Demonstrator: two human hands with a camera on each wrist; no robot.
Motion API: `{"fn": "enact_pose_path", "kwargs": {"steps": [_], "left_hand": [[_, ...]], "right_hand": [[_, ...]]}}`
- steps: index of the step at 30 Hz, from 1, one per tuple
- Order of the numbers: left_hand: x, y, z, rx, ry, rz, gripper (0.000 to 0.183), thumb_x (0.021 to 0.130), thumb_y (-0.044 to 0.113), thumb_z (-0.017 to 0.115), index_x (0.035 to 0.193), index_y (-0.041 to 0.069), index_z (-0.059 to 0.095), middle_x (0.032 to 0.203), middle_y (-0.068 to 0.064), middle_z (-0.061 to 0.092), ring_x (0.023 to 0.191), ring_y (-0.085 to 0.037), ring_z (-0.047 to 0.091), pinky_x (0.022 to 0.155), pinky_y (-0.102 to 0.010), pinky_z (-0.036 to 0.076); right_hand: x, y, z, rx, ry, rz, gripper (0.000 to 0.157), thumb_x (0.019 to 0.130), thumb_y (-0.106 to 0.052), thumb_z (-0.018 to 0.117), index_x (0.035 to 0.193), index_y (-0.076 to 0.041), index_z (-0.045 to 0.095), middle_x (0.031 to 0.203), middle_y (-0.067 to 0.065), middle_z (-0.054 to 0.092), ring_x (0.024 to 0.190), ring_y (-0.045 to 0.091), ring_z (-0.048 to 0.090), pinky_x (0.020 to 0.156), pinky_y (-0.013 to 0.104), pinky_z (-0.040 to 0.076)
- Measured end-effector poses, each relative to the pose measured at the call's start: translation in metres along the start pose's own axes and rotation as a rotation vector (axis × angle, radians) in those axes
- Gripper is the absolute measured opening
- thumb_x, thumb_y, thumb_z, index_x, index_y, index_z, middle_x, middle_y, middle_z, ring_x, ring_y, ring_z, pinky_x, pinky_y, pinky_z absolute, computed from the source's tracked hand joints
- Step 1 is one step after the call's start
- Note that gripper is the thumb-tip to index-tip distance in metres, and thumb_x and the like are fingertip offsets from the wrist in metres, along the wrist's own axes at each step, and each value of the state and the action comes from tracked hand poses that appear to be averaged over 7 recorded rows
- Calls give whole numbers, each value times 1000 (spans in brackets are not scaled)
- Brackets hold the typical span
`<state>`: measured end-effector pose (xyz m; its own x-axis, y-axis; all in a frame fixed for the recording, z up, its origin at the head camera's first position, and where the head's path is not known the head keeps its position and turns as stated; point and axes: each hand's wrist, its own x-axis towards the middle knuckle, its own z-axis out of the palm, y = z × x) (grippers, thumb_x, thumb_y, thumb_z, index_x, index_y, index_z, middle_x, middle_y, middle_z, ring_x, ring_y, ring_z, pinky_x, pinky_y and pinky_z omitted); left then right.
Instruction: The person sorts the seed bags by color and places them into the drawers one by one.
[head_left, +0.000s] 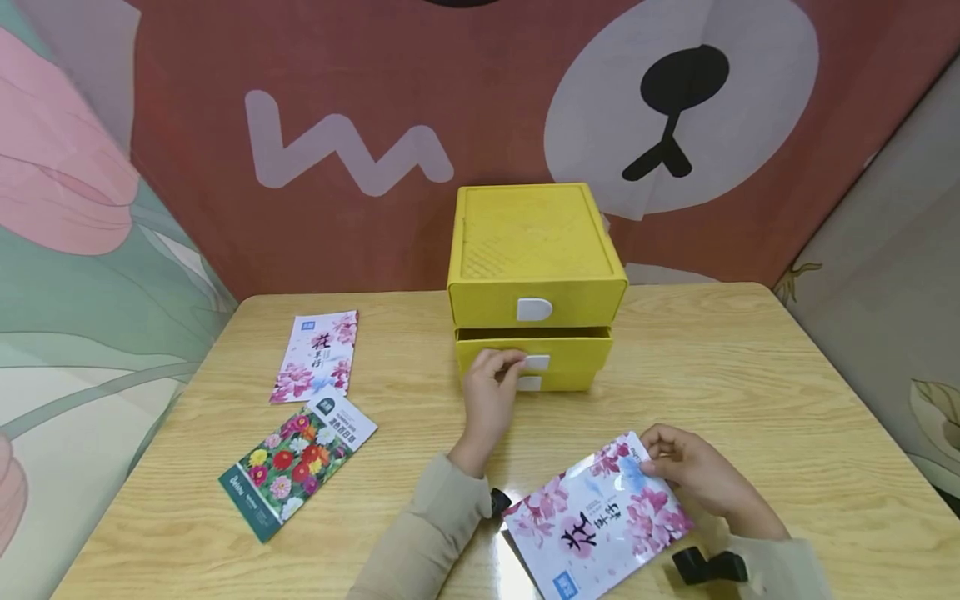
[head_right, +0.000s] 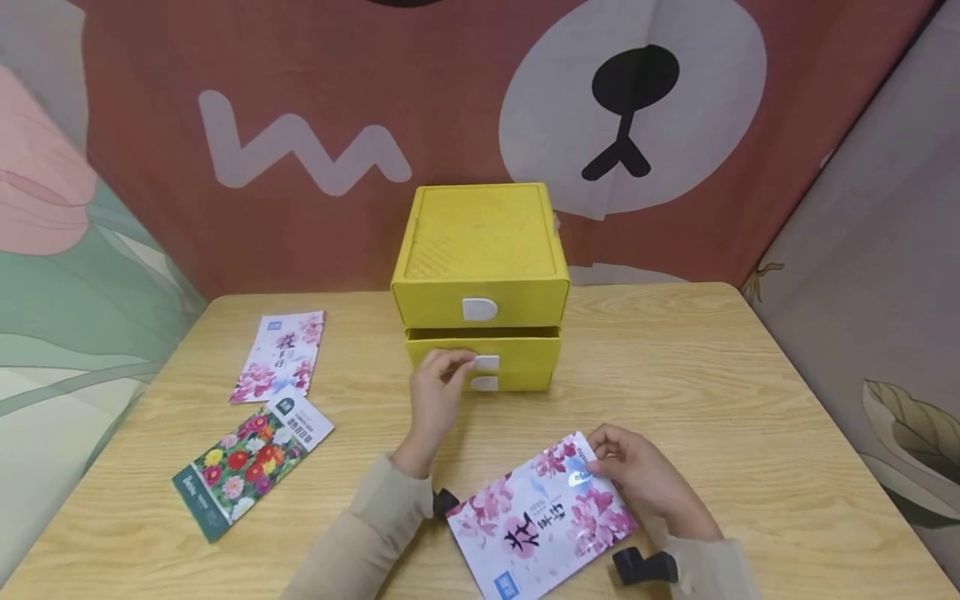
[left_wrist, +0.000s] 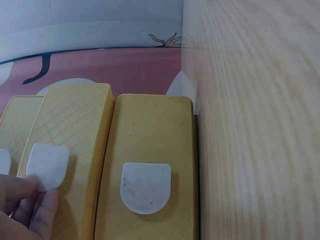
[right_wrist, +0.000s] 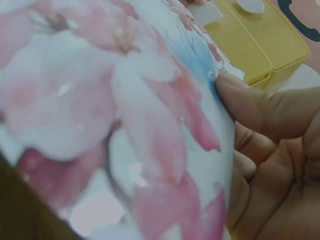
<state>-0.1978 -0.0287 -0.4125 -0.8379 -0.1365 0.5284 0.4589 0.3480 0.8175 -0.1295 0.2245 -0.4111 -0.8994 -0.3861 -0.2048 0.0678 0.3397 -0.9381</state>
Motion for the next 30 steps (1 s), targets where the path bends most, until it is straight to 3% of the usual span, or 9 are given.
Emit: {"fn": "enact_pose_path", "kwargs": {"steps": [4,9,14,20,26,30], "left_hand": [[-2,1,0,7,0,-2,6,74,3,65,79,1,66,76,-5,57,66,-13,54,58,-18,46],[-5,1,0,3,7,-7,6,73,1,65,79,0,66,75,-6,57,66,-13,54,58,-17,47],[-7,3,0,4,14,9,6,73,0,65,79,0,66,75,-6,57,66,-14,54,59,-17,47],[-11,5,-2,3,30,39,5,73,0,65,78,0,66,74,-6,56,65,-14,53,58,-18,47],[-13,6,-2,1,13,25,6,74,1,65,80,0,65,75,-5,55,65,-12,52,57,-17,46],[-14,7,-2,9,19,26,6,73,1,65,79,0,66,74,-6,56,64,-13,52,57,-17,46]], "right_hand": [[-4,-1,-3,19,28,-61,16,80,-3,56,88,8,47,76,5,47,61,8,48,48,22,44],[-7,0,-6,140,14,-146,5,83,1,51,87,0,49,77,-1,48,63,7,49,48,21,44],[-8,2,-6,218,23,-211,16,84,5,48,87,-10,51,75,-4,48,62,5,49,49,19,44],[-8,0,-7,300,45,-296,18,83,10,46,88,-7,51,76,-2,48,65,6,49,51,18,44],[-10,-5,-8,289,129,-283,13,84,3,49,87,-9,51,78,-1,44,66,5,50,51,21,46],[-10,-6,-9,350,121,-336,15,85,5,47,88,-9,52,79,-2,45,67,5,51,52,21,47]]}}
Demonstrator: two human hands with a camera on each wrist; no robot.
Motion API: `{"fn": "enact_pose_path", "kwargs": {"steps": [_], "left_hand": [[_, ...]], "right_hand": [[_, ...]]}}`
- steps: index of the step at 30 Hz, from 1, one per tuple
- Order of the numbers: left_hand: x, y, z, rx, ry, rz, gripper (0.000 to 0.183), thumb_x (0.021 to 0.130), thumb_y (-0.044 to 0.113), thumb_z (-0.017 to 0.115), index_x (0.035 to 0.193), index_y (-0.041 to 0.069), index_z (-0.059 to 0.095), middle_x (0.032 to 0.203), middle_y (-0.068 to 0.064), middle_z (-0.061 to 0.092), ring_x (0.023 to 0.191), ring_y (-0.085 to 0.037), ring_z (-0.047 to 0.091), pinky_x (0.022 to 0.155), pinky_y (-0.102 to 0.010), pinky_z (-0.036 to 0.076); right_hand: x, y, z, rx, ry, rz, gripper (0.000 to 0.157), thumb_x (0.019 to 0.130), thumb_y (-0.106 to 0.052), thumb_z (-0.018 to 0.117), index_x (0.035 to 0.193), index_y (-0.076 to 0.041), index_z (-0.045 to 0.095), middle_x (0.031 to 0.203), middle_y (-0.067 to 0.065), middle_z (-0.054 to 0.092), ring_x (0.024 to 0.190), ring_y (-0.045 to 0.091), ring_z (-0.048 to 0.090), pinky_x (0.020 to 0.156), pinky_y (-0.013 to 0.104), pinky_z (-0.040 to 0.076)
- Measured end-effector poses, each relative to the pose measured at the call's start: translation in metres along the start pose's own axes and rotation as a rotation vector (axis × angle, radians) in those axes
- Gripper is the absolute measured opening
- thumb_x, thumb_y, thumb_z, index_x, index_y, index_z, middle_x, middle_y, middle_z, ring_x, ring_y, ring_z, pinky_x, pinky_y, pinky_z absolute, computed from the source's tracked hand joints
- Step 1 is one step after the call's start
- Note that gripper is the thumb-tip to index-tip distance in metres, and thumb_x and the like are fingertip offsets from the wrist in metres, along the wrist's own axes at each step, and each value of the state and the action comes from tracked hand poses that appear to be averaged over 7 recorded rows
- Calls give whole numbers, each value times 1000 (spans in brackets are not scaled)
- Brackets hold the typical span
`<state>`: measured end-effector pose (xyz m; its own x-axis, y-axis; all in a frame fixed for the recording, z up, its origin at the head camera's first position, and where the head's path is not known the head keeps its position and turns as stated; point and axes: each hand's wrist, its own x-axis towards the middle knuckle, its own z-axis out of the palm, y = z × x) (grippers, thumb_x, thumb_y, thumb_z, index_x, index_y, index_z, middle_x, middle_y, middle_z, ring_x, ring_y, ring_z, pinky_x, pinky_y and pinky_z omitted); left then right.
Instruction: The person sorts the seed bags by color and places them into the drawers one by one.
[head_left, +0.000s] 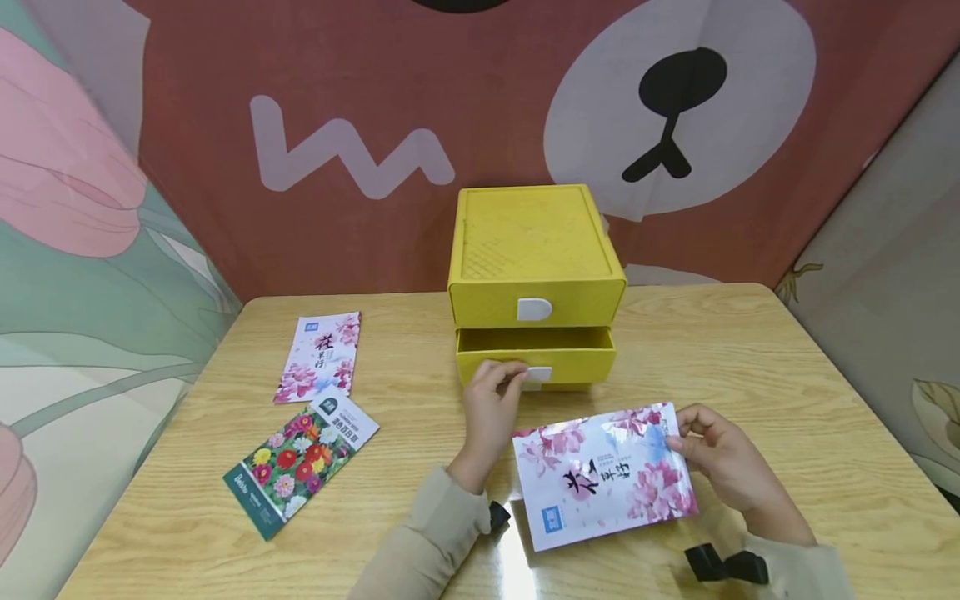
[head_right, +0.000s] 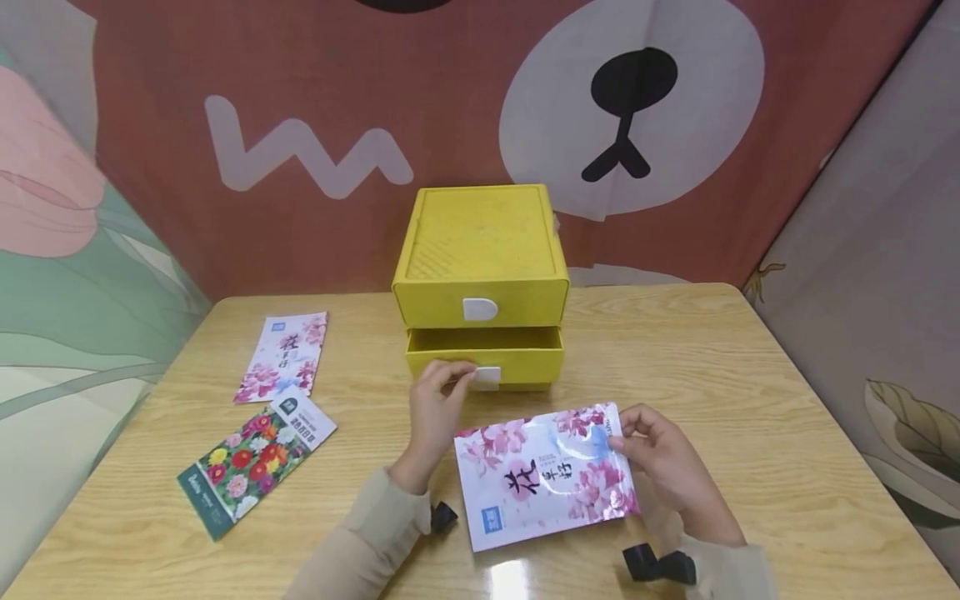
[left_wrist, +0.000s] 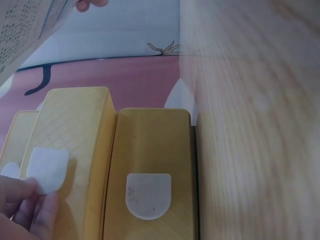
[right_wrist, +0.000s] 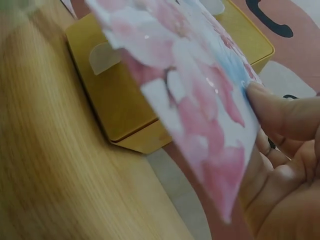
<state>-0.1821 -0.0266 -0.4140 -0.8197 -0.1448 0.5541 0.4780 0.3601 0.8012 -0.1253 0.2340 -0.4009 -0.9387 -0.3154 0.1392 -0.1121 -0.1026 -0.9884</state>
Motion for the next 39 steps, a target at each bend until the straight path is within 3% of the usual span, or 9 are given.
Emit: {"fn": "enact_pose_path", "kwargs": {"steps": [8,16,29,39], "left_hand": [[-4,3,-3,-5,-15,4,7,73,1,65,81,1,65,75,-5,56,67,-14,53,61,-18,47],[-8,4,-4,8,-29,22,8,74,-1,64,82,0,65,76,-6,55,69,-15,54,63,-17,47],[-15,5,-9,41,-23,87,9,72,-6,63,81,-4,65,73,-6,55,69,-15,54,63,-17,47],[-20,13,-15,-35,-67,16,10,74,-8,60,83,-7,64,76,-10,56,72,-18,55,66,-18,47]], "right_hand": [[0,-3,0,91,3,-74,16,85,7,46,90,-8,51,82,-1,47,68,5,51,52,20,46],[2,-8,5,131,75,-107,23,84,12,43,91,-7,53,80,-2,49,63,4,47,50,16,41],[8,-16,10,155,202,-122,14,84,7,46,88,-5,53,79,3,47,66,10,53,52,20,46],[14,-23,12,191,254,-139,11,83,6,49,87,-4,53,78,5,47,66,11,53,54,21,46]]}}
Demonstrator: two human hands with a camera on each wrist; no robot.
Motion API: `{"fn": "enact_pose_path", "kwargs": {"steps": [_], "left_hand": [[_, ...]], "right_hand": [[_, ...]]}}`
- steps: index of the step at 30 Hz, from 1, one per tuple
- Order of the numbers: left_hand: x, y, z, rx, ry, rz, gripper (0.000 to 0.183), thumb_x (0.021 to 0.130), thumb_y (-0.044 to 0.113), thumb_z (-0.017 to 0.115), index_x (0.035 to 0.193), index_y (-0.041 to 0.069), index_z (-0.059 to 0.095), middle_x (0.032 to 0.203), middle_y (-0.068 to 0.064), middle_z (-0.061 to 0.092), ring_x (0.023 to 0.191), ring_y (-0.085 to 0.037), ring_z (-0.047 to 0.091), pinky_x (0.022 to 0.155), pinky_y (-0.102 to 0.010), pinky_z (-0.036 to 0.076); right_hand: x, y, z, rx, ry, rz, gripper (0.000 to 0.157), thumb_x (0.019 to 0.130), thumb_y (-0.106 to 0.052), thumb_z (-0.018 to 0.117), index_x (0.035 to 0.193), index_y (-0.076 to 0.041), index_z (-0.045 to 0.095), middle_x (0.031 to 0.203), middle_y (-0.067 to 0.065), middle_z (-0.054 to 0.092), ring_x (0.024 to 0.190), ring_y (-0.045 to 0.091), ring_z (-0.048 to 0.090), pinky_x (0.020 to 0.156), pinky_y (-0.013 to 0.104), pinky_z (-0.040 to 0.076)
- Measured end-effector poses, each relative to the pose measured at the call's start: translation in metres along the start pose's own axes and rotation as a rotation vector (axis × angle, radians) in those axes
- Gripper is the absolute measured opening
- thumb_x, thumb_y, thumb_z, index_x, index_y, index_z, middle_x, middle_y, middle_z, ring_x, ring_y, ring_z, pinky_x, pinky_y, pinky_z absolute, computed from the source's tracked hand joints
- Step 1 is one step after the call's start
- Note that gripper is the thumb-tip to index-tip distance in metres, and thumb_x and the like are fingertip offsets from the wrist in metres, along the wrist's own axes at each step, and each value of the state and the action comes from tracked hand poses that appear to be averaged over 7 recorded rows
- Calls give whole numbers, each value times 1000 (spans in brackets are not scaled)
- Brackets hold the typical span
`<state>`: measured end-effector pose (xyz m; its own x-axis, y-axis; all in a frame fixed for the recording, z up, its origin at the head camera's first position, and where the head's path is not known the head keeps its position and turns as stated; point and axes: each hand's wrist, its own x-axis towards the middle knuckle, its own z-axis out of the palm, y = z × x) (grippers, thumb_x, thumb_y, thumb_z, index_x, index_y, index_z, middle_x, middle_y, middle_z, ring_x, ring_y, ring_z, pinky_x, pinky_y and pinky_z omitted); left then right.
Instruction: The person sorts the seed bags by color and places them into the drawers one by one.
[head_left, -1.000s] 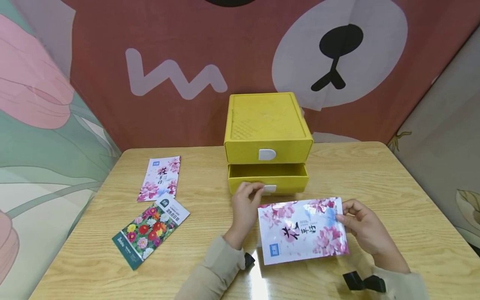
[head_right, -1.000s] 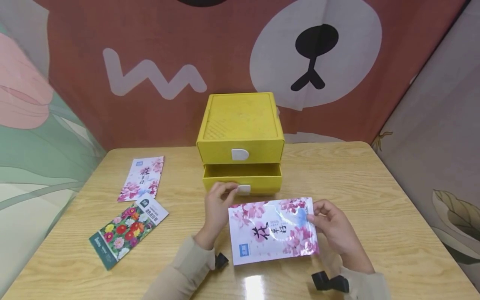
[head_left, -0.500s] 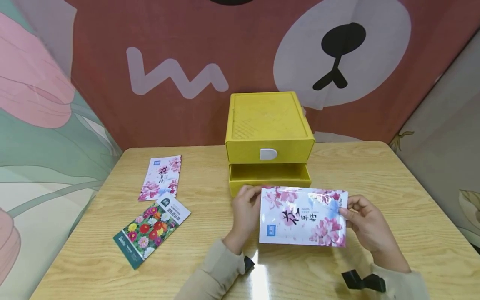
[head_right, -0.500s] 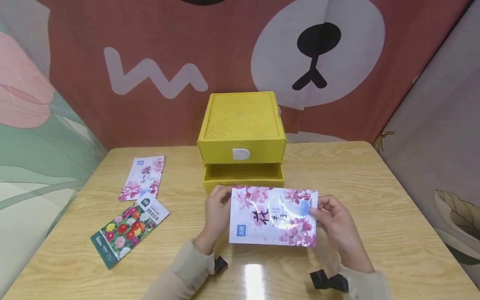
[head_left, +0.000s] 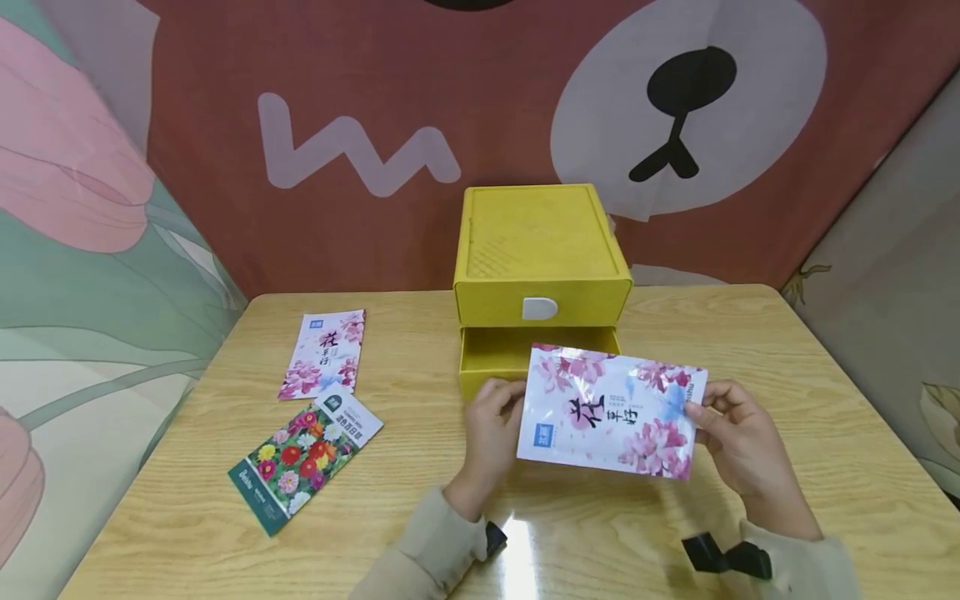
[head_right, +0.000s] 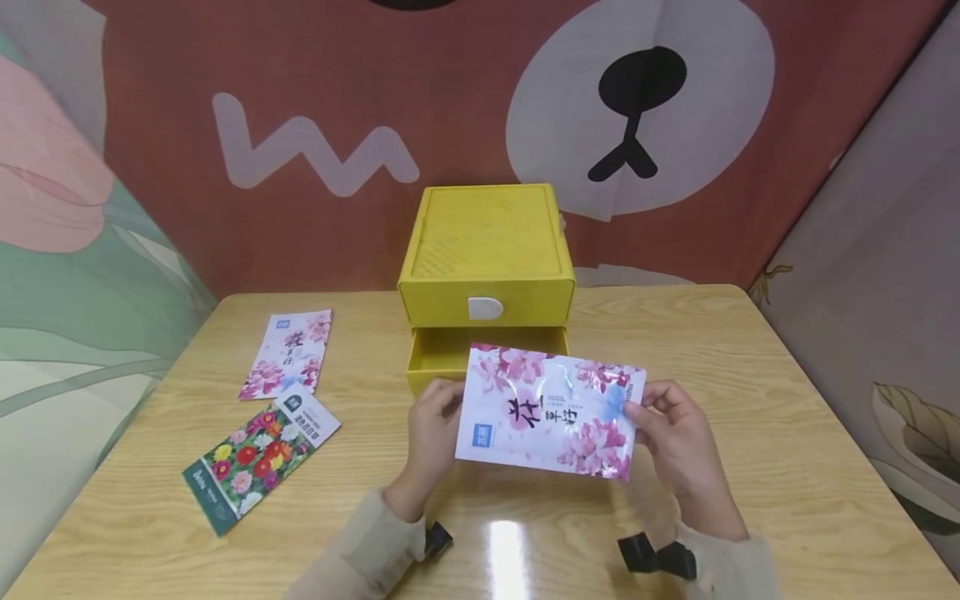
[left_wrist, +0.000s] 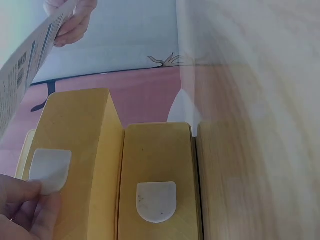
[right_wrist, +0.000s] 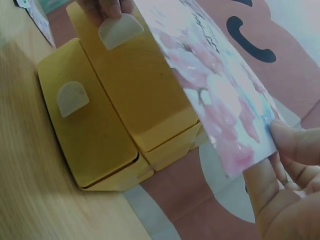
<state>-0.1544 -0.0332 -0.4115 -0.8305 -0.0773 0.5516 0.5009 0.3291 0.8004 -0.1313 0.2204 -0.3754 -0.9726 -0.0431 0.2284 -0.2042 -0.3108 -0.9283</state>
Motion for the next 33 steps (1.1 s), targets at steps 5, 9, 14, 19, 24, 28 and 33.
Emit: {"fn": "enact_pose_path", "kwargs": {"steps": [5,9,14,19,24,28,33], "left_hand": [[-3,3,-2,5,-8,-4,10,74,-8,60,82,-5,64,77,-9,56,73,-17,54,65,-20,47],[-6,3,-3,22,-1,34,14,68,-11,61,81,-5,65,77,-8,56,71,-18,55,64,-19,47],[-9,5,-4,65,10,60,25,60,-19,58,79,-4,65,75,-6,57,68,-17,55,61,-18,47],[-12,7,-6,89,17,58,24,59,-19,58,76,-4,65,72,-6,57,65,-15,53,56,-17,45],[-15,9,-8,90,10,62,16,65,-14,61,78,-5,65,72,-6,56,65,-15,53,57,-17,46],[-17,9,-8,61,4,76,12,68,-11,63,79,-5,65,73,-7,57,67,-15,55,61,-17,47],[-19,9,-9,22,-8,79,10,70,-9,65,77,-3,65,76,-6,56,70,-14,55,63,-16,47]], "right_hand": [[5,-3,4,8,14,-8,11,83,6,49,87,-3,53,78,5,48,66,11,52,54,21,47],[9,-6,8,30,19,-28,14,84,9,47,87,-3,53,77,5,50,66,11,53,54,21,47],[13,-9,12,72,27,-50,18,84,13,43,87,-2,53,76,5,52,65,11,53,54,20,46],[16,-11,16,92,46,-49,15,83,11,45,86,-1,53,77,6,52,65,12,55,53,21,47],[20,-14,19,84,69,-57,15,83,11,45,86,-2,53,77,6,53,66,12,55,54,21,47],[24,-18,21,64,92,-53,13,83,9,47,86,-2,52,79,6,53,67,12,56,55,21,48],[40,13,-23,67,51,-70,14,82,9,49,95,3,50,86,10,51,72,19,55,57,27,49]]}}
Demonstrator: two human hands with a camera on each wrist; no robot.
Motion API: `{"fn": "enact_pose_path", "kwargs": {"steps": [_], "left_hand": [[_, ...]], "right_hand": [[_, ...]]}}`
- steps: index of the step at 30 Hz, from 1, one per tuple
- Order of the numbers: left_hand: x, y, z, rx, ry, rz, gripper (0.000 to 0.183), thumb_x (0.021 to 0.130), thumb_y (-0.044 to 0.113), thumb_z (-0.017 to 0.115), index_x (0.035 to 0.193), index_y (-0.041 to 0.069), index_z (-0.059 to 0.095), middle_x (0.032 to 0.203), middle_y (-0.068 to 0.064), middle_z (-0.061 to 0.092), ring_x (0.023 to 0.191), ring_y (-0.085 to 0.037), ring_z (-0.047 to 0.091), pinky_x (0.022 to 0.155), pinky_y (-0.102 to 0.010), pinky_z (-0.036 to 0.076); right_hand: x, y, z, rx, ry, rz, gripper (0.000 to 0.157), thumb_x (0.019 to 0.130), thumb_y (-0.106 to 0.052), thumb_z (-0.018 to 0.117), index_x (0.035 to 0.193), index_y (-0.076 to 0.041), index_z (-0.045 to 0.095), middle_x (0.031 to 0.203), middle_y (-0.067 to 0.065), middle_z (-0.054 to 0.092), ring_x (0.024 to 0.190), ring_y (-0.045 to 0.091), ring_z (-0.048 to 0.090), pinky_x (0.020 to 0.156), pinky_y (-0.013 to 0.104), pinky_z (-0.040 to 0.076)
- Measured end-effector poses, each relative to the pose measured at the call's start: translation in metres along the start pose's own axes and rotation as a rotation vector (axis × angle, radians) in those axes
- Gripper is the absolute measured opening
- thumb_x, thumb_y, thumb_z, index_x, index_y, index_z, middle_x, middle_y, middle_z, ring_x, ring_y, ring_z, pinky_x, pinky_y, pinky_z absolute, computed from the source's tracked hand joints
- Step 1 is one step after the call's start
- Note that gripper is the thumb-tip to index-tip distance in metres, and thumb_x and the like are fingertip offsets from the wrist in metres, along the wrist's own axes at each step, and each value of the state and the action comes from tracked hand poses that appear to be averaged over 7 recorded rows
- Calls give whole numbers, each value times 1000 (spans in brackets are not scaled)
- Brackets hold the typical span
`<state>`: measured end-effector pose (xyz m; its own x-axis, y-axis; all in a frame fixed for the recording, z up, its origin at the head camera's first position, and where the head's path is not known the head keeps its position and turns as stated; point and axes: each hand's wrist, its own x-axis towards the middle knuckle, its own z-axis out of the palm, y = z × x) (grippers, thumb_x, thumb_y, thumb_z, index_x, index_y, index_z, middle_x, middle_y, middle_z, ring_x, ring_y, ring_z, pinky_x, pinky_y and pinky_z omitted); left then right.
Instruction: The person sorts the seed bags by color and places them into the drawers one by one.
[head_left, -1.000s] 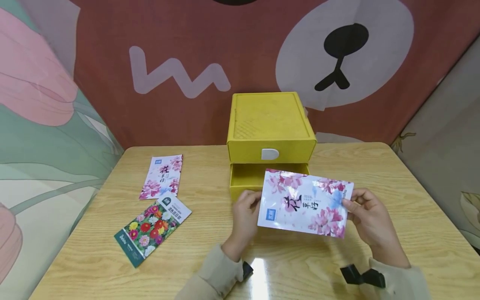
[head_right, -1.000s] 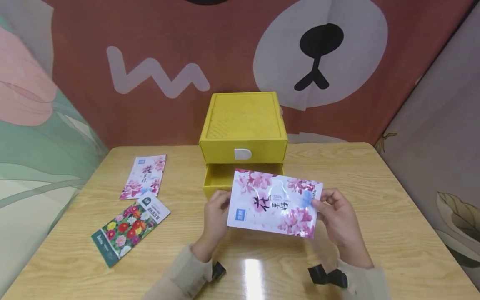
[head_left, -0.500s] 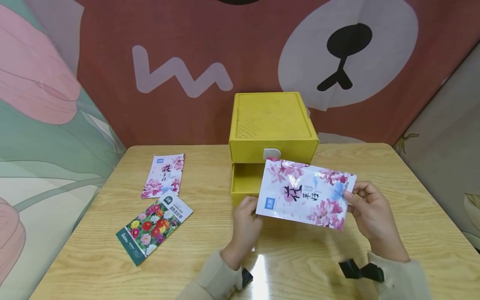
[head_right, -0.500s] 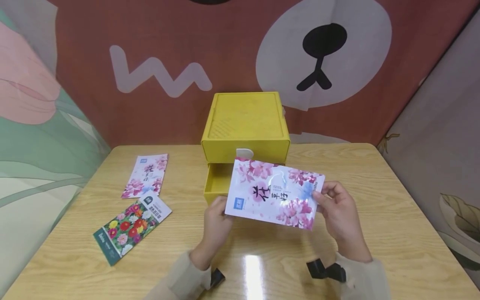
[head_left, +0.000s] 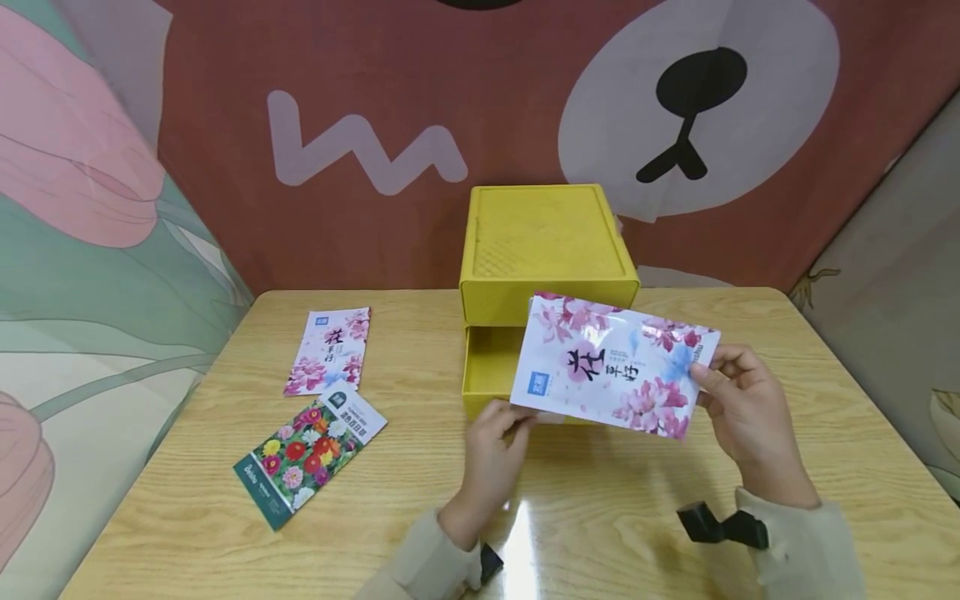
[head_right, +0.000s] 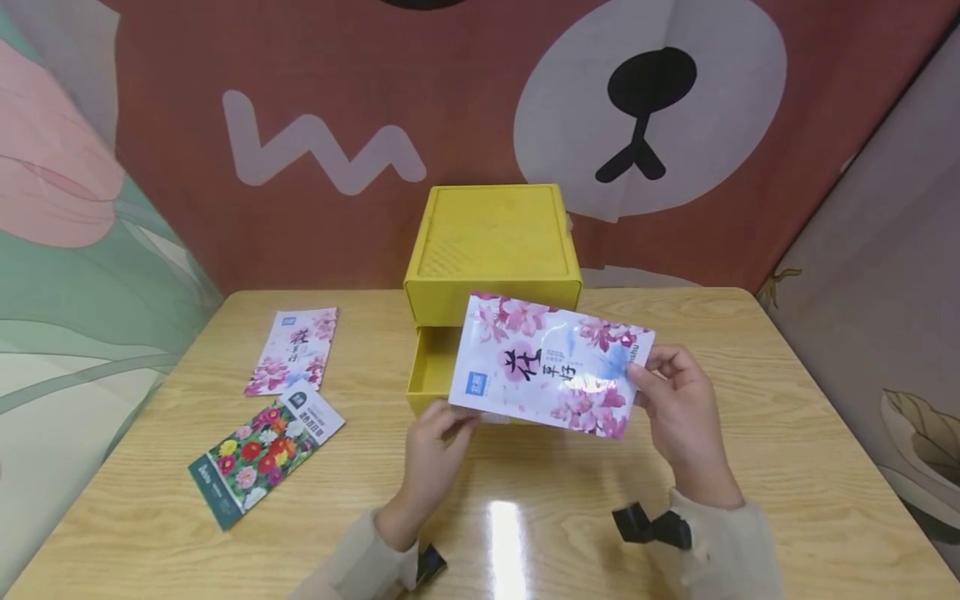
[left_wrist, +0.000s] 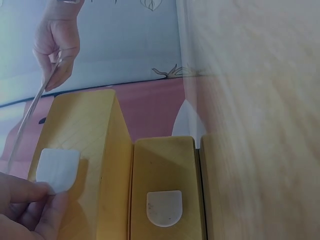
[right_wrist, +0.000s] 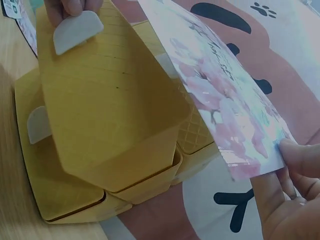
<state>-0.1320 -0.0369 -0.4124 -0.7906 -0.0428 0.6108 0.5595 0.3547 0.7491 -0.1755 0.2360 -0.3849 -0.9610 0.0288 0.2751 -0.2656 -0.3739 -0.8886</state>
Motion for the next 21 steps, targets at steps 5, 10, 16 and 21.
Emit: {"fn": "enact_pose_path", "kwargs": {"steps": [5,10,16,21], "left_hand": [[-3,-1,-1,-14,-7,16,10,71,-9,63,78,-2,65,76,-7,56,68,-14,54,61,-16,47],[-6,-1,-3,-12,-19,19,8,73,-5,62,79,-1,66,75,-9,56,66,-14,54,61,-16,46],[-9,2,-5,-7,-18,37,11,71,-8,63,80,-1,66,75,-9,57,67,-14,55,61,-15,46],[-11,4,-7,-3,-15,56,12,71,-8,64,80,0,66,75,-8,57,66,-13,55,61,-14,46]], "right_hand": [[17,44,-59,-17,-6,-33,26,82,8,50,107,7,44,95,17,48,79,27,54,59,37,49],[27,70,-86,-99,67,-48,35,81,5,54,113,8,39,102,23,44,83,31,53,60,42,49],[30,72,-86,-92,83,-53,36,80,5,55,112,8,40,104,25,43,84,33,52,60,43,49],[33,74,-85,-63,63,-66,34,80,7,53,112,8,40,104,23,45,86,33,52,60,45,48]]}}
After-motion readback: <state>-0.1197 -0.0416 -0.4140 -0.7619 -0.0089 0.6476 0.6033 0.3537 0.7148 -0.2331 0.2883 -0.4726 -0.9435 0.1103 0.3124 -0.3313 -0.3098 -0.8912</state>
